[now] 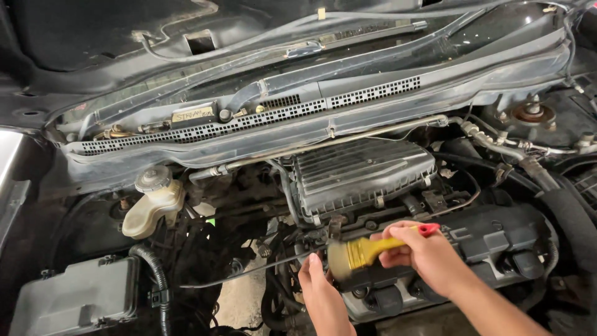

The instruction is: The person uses a yellow brush to clean dust and debris from the cowl area and the engine cover of a car with the hood open. They systematically brush the plastic cowl panel and the Honda VTEC engine cover, removing loose dirt from the surfaces.

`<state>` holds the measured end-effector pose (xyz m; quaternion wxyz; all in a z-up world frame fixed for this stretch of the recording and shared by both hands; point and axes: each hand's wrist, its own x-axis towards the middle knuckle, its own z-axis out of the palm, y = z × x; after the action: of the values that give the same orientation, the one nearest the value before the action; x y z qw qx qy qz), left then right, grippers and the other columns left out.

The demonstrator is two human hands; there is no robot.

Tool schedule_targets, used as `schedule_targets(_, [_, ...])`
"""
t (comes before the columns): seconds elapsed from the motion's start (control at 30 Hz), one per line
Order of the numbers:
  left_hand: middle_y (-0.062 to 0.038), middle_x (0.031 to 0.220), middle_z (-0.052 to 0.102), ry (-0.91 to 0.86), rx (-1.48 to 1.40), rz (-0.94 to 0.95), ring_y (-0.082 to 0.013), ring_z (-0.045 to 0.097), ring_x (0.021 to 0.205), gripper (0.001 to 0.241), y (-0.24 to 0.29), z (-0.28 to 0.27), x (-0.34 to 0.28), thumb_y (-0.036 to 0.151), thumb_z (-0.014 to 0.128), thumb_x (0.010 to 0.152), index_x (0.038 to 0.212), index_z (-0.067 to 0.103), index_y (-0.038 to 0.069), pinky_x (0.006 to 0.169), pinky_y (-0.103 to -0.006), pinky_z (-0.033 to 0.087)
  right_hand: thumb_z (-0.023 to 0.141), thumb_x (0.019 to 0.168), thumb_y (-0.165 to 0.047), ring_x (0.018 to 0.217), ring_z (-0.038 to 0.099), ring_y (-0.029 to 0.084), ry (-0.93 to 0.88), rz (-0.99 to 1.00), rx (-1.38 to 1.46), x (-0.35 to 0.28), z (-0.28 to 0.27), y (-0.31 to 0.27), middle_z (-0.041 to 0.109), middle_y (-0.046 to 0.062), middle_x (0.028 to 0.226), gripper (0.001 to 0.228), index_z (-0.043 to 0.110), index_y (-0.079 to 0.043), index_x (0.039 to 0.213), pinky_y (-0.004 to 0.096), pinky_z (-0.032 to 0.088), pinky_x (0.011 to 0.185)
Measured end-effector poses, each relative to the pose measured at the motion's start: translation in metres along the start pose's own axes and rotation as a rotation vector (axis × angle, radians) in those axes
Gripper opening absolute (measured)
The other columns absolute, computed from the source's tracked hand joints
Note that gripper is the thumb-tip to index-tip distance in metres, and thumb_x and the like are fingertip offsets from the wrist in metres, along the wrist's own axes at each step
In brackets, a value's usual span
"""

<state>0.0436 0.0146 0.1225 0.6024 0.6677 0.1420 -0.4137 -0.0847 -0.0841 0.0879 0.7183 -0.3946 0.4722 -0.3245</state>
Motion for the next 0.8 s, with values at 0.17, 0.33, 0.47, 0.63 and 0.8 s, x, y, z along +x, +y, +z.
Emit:
schedule_targets(0.17, [-0.005, 0.133, 0.065, -0.005, 0.047, -0.008, -0.0237, 0.059, 0.122, 0.048, -0.006, -0.003, 0.006, 0.048, 0.048, 0.101, 0.134, 0.064, 0.017, 0.103, -0.0347, 0.042, 0.051, 0.1, -0.009, 0.075, 0.069, 0.035, -0.036, 0.063, -0.216, -0.03, 0.023, -0.016, 0.081, 0.031, 0.109, 0.035, 0.074, 0.016, 0.105, 0.04, 0.062, 0.074])
schedule_targets(0.33, [-0.005, 0.133, 0.065, -0.013, 0.05, -0.011, -0.0234, 0.059, 0.123, 0.048, 0.0, 0.003, -0.001, 0.047, 0.048, 0.101, 0.134, 0.064, 0.017, 0.103, -0.0346, 0.042, 0.052, 0.1, -0.013, 0.078, 0.07, 0.033, -0.08, -0.002, -0.316, -0.029, 0.011, 0.011, 0.082, 0.028, 0.11, 0.034, 0.075, 0.012, 0.106, 0.039, 0.061, 0.076])
schedule_targets(0.47, [-0.005, 0.133, 0.066, -0.015, 0.028, -0.018, -0.0231, 0.059, 0.123, 0.047, -0.002, 0.001, 0.002, 0.046, 0.048, 0.101, 0.134, 0.064, 0.016, 0.104, -0.0345, 0.043, 0.053, 0.1, -0.016, 0.081, 0.071, 0.03, -0.14, -0.068, -0.436, -0.048, 0.008, -0.008, 0.082, 0.024, 0.111, 0.034, 0.076, 0.008, 0.107, 0.038, 0.061, 0.078])
schedule_targets(0.63, [-0.005, 0.134, 0.066, -0.019, 0.007, -0.014, -0.0227, 0.06, 0.124, 0.047, 0.0, 0.001, 0.002, 0.046, 0.049, 0.101, 0.135, 0.064, 0.016, 0.104, -0.0344, 0.043, 0.054, 0.1, -0.02, 0.084, 0.072, 0.026, -0.214, -0.161, -0.572, -0.022, -0.009, -0.009, 0.082, 0.019, 0.112, 0.034, 0.077, 0.003, 0.109, 0.037, 0.06, 0.081])
schedule_targets(0.8, [-0.005, 0.134, 0.066, -0.011, -0.005, -0.021, -0.0223, 0.06, 0.124, 0.047, -0.005, 0.0, 0.003, 0.045, 0.049, 0.102, 0.135, 0.064, 0.016, 0.105, -0.0343, 0.043, 0.055, 0.1, -0.025, 0.088, 0.074, 0.023, -0.291, -0.237, -0.7, -0.035, -0.013, -0.037, 0.082, 0.014, 0.113, 0.033, 0.077, -0.002, 0.111, 0.035, 0.06, 0.084])
